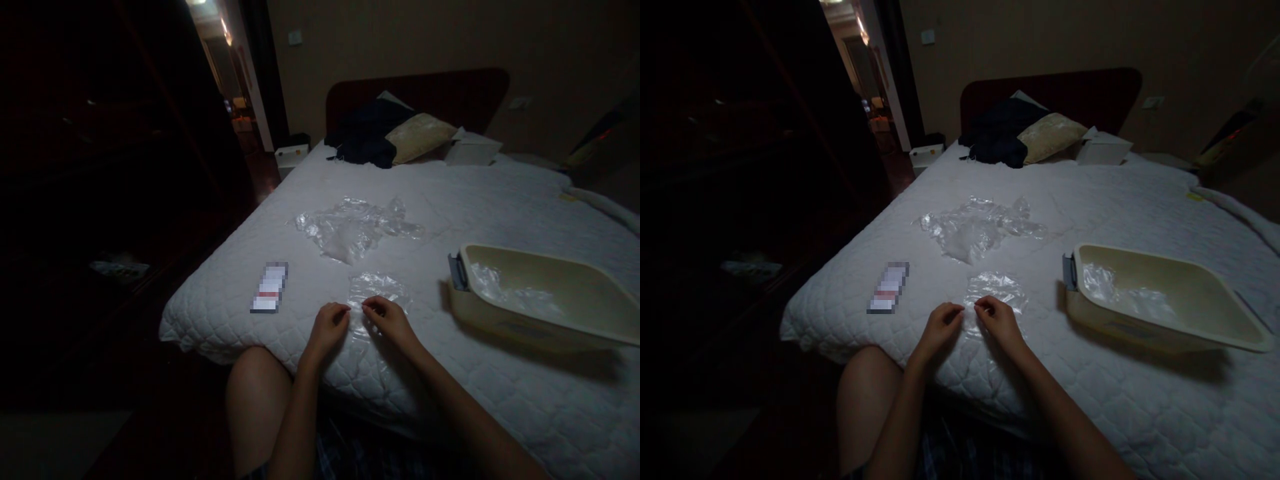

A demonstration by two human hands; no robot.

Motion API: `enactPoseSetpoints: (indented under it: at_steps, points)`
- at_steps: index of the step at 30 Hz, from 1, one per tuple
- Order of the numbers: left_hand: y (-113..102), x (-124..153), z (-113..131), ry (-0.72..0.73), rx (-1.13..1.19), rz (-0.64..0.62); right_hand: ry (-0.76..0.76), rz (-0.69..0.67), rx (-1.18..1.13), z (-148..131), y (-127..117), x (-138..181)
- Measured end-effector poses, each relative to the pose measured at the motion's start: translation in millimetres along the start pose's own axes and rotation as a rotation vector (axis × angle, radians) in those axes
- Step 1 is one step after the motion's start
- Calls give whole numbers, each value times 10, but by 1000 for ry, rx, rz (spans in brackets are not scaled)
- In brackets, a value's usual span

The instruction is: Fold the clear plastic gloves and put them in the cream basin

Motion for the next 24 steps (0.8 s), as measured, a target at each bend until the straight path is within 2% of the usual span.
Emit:
enactPoseSetpoints:
  at_steps: [5, 8, 13, 17, 20, 24]
  points:
    - [-2, 18, 32, 2, 14, 15, -37, 41, 120, 17, -22, -10]
    - [-3, 27, 67, 22, -4, 20, -90, 85, 271, -6, -28, 27]
    - [63, 36, 113, 72, -169, -41, -251, 119, 610, -131, 37, 113]
    - [111, 39, 126, 107, -300, -57, -278, 76, 768, -143, 116, 123]
    - [109, 35, 155, 115, -317, -46, -276, 70, 710, -153, 101, 113]
    - [44, 37, 186, 93, -223, -16, -214, 114, 437, -92, -117, 70]
Point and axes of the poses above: each hand's wrist, its own x-axis away from the middle knuckle, its own y-axis out of the palm, z = x × y, the point moved 10 cm from there along -x, towards the middle knuckle, and after that the axes turned 10 degrees about x, right-handed, at the moved point
